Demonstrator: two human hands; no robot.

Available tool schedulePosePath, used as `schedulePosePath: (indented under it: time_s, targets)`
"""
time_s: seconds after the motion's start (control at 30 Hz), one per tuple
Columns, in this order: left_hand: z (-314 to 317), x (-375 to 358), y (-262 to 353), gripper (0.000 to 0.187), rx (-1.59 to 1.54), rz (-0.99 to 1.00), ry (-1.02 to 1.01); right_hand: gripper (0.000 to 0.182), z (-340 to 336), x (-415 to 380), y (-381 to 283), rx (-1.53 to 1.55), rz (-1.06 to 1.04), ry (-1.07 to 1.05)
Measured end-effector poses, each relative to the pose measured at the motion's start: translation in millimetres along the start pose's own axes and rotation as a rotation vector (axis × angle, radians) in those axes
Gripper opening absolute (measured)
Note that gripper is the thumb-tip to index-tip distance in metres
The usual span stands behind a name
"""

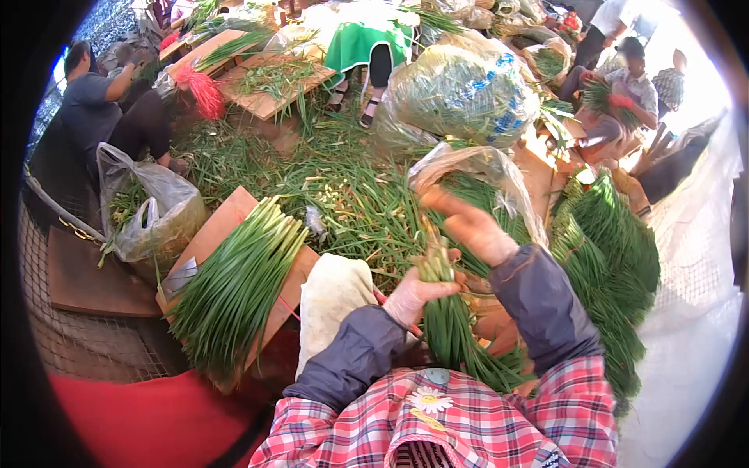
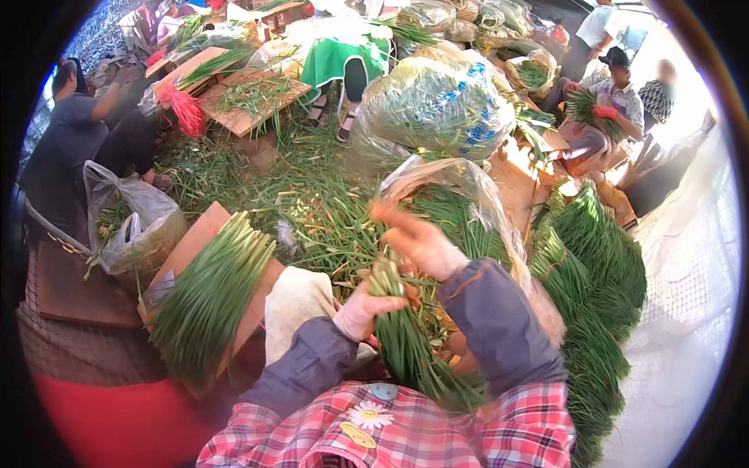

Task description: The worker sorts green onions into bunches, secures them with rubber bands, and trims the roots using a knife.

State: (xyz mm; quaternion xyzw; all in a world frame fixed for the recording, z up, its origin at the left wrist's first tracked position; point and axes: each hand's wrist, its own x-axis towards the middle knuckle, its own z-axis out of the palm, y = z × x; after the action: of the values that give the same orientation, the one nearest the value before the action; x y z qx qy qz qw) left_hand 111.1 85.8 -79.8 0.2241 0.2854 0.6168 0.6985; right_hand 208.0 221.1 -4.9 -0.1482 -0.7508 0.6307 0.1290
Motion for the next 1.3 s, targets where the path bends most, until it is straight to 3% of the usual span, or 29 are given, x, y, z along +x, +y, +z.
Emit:
schedulePosePath:
  time_s: [0.03,0.07,0.13,0.17,0.23,0.33,0.37,0.43,0.53,0.63,0.67,0.73,0.8,0.83,0.93,1.0,1.03,1.1,1.2,1.3]
  targets:
    - [2.4,-0.7,3.0,0.045,-0.043,0.058,0.085,0.061,-9.1,-9.1,12.2,0.254,-0.129,0.149]
    - [-1.4,-0.1,4.2,0.046,-0.084,0.096,0.143,0.075,-8.5,-24.7,21.7,0.304,-0.054,0.166]
    - [-2.8,0.9,13.8,0.043,-0.179,0.132,0.252,0.094,15.9,-44.0,56.6,0.277,0.068,0.135]
    - [-1.4,4.1,18.1,0.042,-0.228,0.148,0.304,0.100,38.5,-51.5,46.9,0.111,0.103,0.063]
    - [1.8,13.4,20.0,0.035,-0.205,0.207,0.399,0.092,82.3,-62.4,61.2,-0.044,0.255,0.270]
    - [-1.2,12.4,30.5,0.049,-0.096,0.214,0.200,0.073,73.5,-55.2,50.6,0.531,0.604,0.140]
    - [-2.0,6.1,38.7,0.055,-0.070,0.210,0.107,0.056,67.9,-59.8,37.6,0.679,0.586,0.119]
    - [-8.2,-0.1,45.7,0.068,-0.055,0.208,-0.056,0.056,49.3,-68.3,42.1,0.986,0.480,-0.064]
    - [-19.4,2.6,37.8,0.088,-0.084,0.181,-0.245,0.055,48.6,-74.9,54.1,1.202,0.407,-0.290]
    - [-7.1,4.8,22.3,0.081,-0.212,0.033,-0.344,0.056,82.3,-81.0,78.3,1.478,0.433,-0.477]
    - [0.6,2.3,21.4,0.074,-0.253,-0.001,-0.256,0.050,88.1,-85.9,80.5,1.480,0.385,-0.436]
    - [-12.4,4.9,17.9,0.069,-0.187,0.039,-0.114,0.045,73.0,-72.1,53.3,1.069,0.609,-0.104]
    - [-9.5,3.5,19.3,0.060,-0.155,0.060,0.090,0.039,46.1,-63.6,55.6,0.591,0.530,0.233]
    - [-10.1,6.4,18.9,0.059,-0.111,0.075,0.150,0.037,27.9,-59.5,56.6,0.314,0.351,0.396]
    - [1.9,5.8,21.2,0.051,-0.037,0.076,0.284,0.041,10.2,-48.2,17.0,0.113,0.286,0.411]
    - [0.9,10.0,13.3,0.051,0.051,0.117,0.224,0.048,20.8,-29.9,-3.5,-0.152,0.220,0.346]
    - [0.0,11.7,10.6,0.052,0.096,0.137,0.192,0.055,21.0,-21.9,-3.6,-0.376,0.296,0.310]
    - [-1.4,10.6,12.1,0.057,0.105,0.087,0.145,0.047,24.6,-14.1,-3.1,-0.513,0.335,0.312]
    - [-5.4,2.6,15.7,0.060,0.085,0.038,0.111,0.046,29.3,-12.5,-5.2,-0.464,0.332,0.305]
    - [-7.9,3.0,19.0,0.061,0.007,0.014,0.083,0.047,35.9,-17.3,-0.9,-0.411,0.181,0.405]
